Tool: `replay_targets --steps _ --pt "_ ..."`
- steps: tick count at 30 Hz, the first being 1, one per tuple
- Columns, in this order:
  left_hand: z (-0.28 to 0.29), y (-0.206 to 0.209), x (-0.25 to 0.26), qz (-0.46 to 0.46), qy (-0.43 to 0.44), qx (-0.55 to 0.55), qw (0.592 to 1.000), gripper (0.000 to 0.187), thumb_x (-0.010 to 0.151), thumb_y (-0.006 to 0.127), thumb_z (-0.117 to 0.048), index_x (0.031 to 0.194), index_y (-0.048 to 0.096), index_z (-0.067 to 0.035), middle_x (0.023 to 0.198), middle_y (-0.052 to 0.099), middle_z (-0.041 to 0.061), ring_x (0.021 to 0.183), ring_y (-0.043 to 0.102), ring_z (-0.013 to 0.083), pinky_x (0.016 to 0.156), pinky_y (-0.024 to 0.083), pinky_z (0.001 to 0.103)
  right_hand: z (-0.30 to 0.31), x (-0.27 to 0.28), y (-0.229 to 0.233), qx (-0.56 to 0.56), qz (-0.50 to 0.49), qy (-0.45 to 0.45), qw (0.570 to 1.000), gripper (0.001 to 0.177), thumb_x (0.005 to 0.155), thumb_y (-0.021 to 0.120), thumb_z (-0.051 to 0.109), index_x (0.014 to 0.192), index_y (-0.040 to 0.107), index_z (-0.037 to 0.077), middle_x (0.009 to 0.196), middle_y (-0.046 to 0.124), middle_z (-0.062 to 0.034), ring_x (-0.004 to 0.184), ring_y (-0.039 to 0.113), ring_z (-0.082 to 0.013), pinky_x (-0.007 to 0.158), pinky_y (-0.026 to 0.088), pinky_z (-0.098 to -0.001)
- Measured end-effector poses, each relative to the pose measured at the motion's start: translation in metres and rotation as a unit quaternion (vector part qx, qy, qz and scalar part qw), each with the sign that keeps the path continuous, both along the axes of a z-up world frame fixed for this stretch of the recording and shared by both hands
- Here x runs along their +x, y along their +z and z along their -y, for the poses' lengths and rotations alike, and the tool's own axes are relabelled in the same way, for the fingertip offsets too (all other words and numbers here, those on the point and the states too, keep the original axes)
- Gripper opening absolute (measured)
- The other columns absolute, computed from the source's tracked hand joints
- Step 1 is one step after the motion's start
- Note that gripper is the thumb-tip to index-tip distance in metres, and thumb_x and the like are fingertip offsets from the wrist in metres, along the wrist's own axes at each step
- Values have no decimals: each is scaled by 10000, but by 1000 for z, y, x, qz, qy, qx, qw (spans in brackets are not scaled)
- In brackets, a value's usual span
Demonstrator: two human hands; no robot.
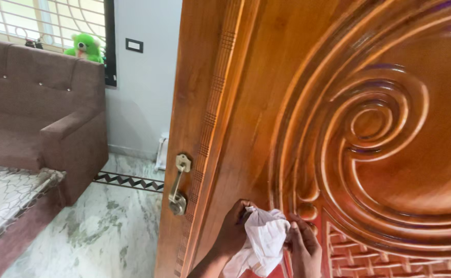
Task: The person wipes the elaborate spiral carvings and flat panels of a wooden door using a white cloth, then cleans the side edge and the latch area.
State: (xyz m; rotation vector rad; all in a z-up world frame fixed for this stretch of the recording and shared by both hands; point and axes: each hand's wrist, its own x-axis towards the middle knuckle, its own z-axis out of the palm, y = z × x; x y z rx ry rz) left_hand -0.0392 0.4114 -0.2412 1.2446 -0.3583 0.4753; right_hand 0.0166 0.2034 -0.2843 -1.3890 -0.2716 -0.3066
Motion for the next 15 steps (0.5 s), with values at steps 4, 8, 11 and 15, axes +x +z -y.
replay_targets --steps 4,8,11,15 --pt "-48 -14 -1 -17 -131 -82 988 101 1006 577 -23 1098 617 -38 975 681 16 907 654 85 822 544 252 -21 31 -19 -88 -152 110 978 424 934 597 130 1354 613 76 1114 772 -36 929 737 -132 800 593 -323" --pt "-86 -24 8 10 -77 -15 997 171 1009 572 -9 1151 666 -22 986 697 41 906 655 97 810 539 250 -49 63 -42 -189 -21 177 966 306 922 687 67 1205 717 -46 1033 800 -116 915 725 -127 809 589 -293" --pt "-121 -28 12 11 -39 -9 999 249 1002 567 -41 1216 692 -19 1030 710 48 934 652 105 827 527 253 -64 65 -40 -106 -54 125 985 250 921 678 46 1149 712 -50 1006 795 -147 869 715 -152 764 565 -301" --pt "-158 -23 6 -87 -104 -98 986 429 927 513 -193 1330 624 -94 1086 764 56 993 698 122 876 552 256 -95 53 -27 77 -130 50 987 205 992 629 66 1078 690 -110 945 741 -215 797 701 -246 690 571 -395"
